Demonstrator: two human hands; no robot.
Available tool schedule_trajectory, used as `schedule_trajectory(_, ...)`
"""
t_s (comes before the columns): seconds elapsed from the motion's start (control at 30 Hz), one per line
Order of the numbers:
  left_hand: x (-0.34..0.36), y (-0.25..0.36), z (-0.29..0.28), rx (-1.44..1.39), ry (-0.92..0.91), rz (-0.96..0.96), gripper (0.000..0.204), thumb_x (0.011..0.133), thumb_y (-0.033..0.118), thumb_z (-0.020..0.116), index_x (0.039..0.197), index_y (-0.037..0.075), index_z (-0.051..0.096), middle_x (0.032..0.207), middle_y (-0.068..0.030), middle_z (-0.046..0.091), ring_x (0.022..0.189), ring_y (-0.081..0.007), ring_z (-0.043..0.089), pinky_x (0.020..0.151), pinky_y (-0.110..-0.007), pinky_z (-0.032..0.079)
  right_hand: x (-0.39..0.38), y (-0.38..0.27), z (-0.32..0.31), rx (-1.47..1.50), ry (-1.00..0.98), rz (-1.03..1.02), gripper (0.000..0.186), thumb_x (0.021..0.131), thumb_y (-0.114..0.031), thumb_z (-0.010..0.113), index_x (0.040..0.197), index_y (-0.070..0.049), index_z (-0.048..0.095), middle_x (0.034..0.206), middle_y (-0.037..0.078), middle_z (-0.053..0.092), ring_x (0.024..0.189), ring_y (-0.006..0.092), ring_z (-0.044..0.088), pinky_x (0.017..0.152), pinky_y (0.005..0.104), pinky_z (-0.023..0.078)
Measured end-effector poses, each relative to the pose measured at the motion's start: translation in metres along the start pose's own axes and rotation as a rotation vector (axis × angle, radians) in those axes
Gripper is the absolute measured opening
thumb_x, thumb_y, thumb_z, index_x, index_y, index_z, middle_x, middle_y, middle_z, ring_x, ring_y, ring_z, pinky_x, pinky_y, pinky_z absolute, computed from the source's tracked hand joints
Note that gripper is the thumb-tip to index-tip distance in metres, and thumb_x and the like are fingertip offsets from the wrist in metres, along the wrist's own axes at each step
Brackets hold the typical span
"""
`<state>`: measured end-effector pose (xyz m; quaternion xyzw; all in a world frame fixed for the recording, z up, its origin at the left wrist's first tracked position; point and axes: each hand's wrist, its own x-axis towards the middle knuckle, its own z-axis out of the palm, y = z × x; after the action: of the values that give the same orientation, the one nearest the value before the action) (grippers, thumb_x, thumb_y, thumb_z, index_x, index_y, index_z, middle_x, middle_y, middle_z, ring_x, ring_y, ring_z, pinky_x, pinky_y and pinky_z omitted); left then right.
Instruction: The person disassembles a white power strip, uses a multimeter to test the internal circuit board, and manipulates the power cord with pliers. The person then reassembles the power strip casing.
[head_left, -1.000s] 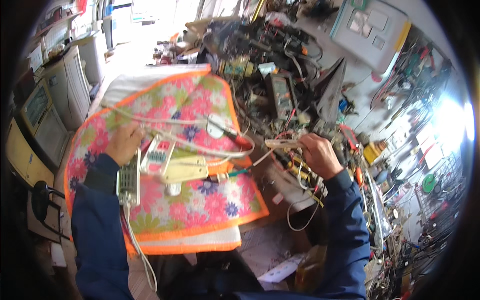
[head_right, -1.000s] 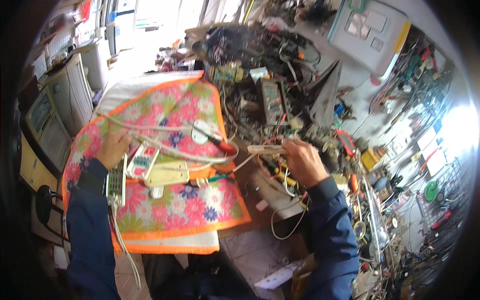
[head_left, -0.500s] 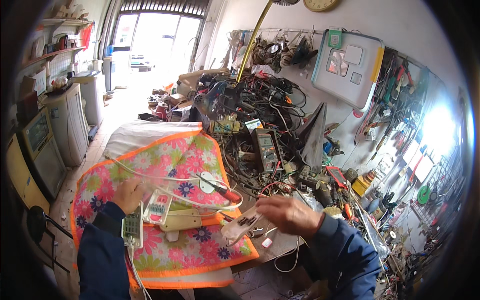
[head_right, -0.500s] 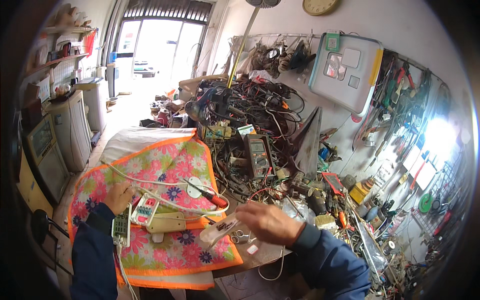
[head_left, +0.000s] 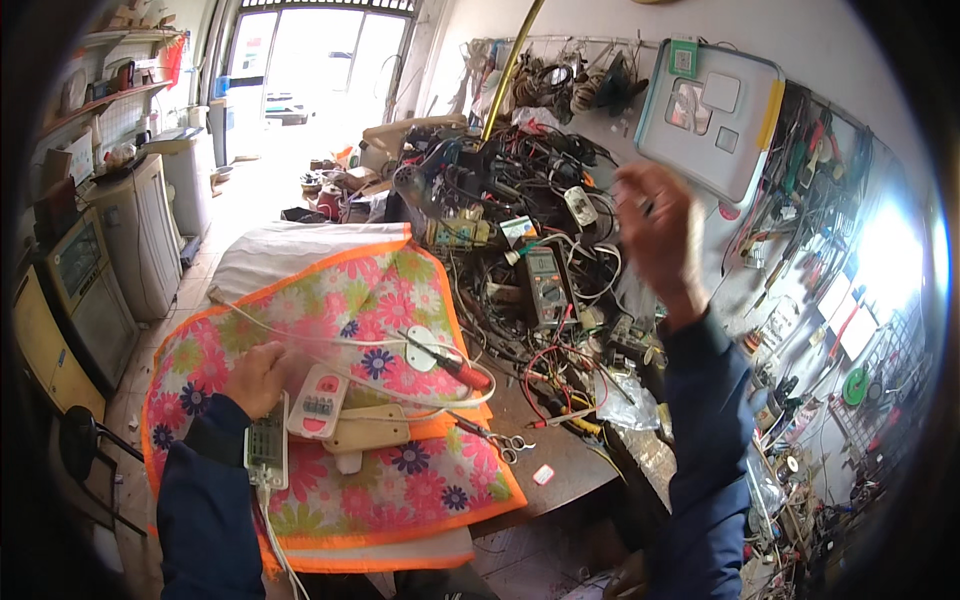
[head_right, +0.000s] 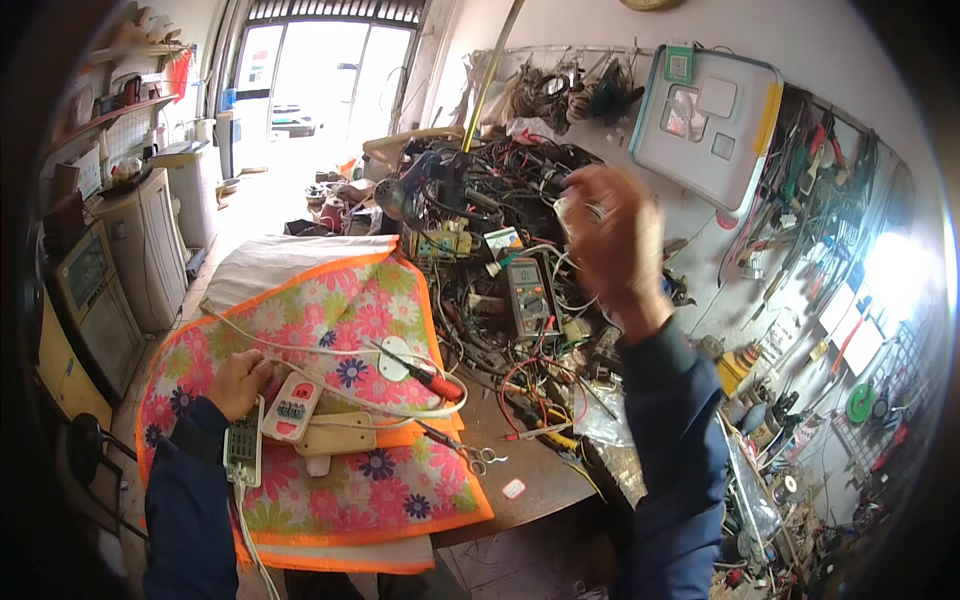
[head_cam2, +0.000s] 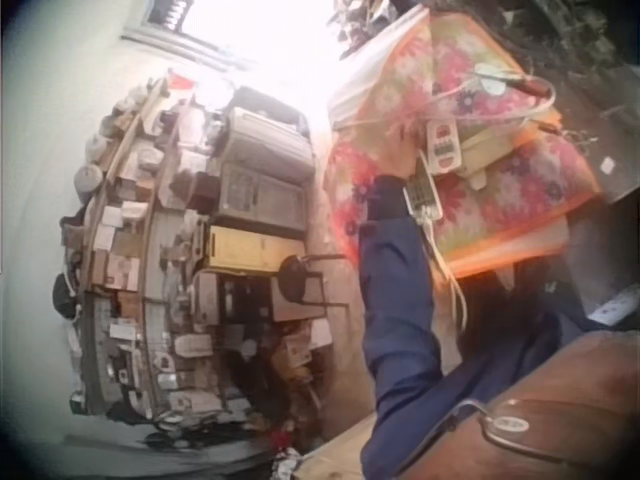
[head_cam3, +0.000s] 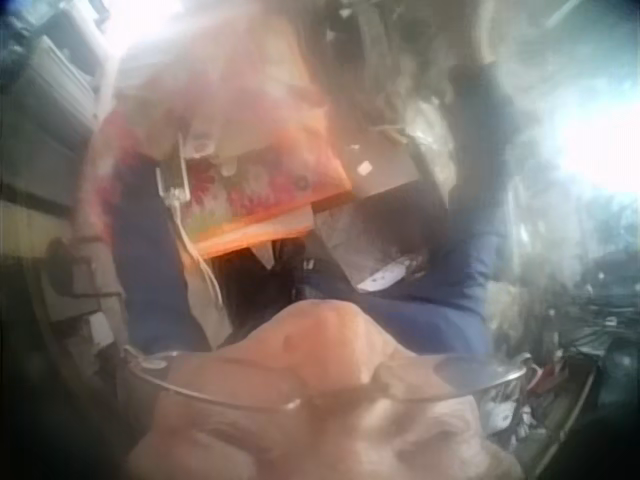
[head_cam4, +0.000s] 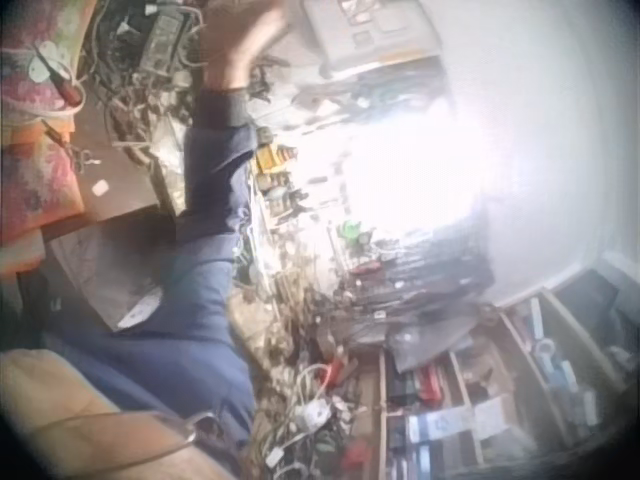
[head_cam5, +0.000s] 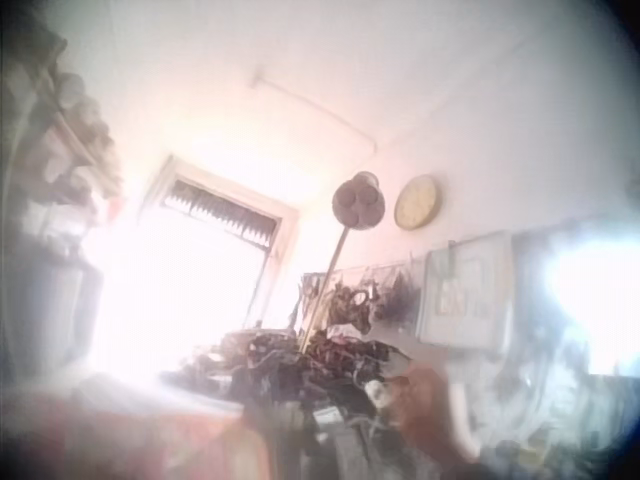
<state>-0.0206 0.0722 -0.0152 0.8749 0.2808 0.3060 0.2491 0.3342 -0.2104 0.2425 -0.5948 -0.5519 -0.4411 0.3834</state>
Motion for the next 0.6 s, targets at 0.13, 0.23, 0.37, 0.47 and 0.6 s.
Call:
schedule_trajectory(0.13, -0.001, 0.005, -0.006, -0.043, -0.040, -0.019, 0.033, 0.097, 0.030, 0.055, 0.084, 0.000, 0.060, 0.079, -0.0235, 0.063, 0.079, -0.0423, 0.064, 0.070, -0.047, 0.048, -0.072, -0.081, 0.043, 0.416, -0.299, -0.091, 0.013, 0.079, -0.001, 0.072, 0.092, -0.004, 0.068, 0.091, 0.013, 0.069, 0.080, 0.0305, 0.068, 0.071, 0.0372, 0.056)
schedule_trajectory(0.23, 0.008, 0.013, 0.002, -0.058, -0.080, 0.028, 0.032, 0.097, 0.030, 0.054, 0.084, 0.001, 0.061, 0.079, -0.0227, 0.063, 0.079, -0.0404, 0.064, 0.071, -0.047, 0.049, -0.116, -0.134, 0.052, 0.577, -0.651, -0.024, 0.013, 0.084, -0.007, 0.073, 0.096, -0.003, 0.068, 0.095, 0.013, 0.068, 0.086, 0.0315, 0.069, 0.074, 0.0392, 0.057)
schedule_trajectory(0.37, 0.003, 0.024, -0.008, -0.042, -0.050, 0.042, 0.032, 0.097, 0.030, 0.053, 0.087, 0.002, 0.064, 0.079, -0.0214, 0.064, 0.079, -0.0382, 0.065, 0.072, -0.047, 0.049, -0.148, -0.165, 0.087, 0.698, -0.804, -0.059, 0.015, 0.085, -0.011, 0.073, 0.096, -0.003, 0.068, 0.095, 0.015, 0.067, 0.084, 0.0345, 0.068, 0.073, 0.0399, 0.056)
schedule_trajectory(0.47, 0.000, 0.024, -0.012, -0.025, -0.030, 0.071, 0.031, 0.098, 0.030, 0.053, 0.094, 0.003, 0.067, 0.085, -0.0210, 0.066, 0.084, -0.0388, 0.066, 0.074, -0.047, 0.050, -0.162, -0.159, 0.104, 0.703, -0.852, -0.048, 0.016, 0.083, -0.010, 0.074, 0.097, -0.003, 0.068, 0.091, 0.015, 0.067, 0.082, 0.0321, 0.070, 0.072, 0.0396, 0.057)
schedule_trajectory(0.6, 0.003, 0.009, 0.002, 0.000, -0.028, 0.110, 0.030, 0.099, 0.030, 0.054, 0.104, 0.005, 0.069, 0.089, -0.0233, 0.067, 0.088, -0.0426, 0.065, 0.077, -0.051, 0.050, -0.157, -0.138, 0.123, 0.720, -0.680, 0.273, 0.010, 0.090, -0.005, 0.071, 0.096, 0.004, 0.072, 0.085, 0.011, 0.072, 0.074, 0.0152, 0.069, 0.067, 0.0282, 0.054)
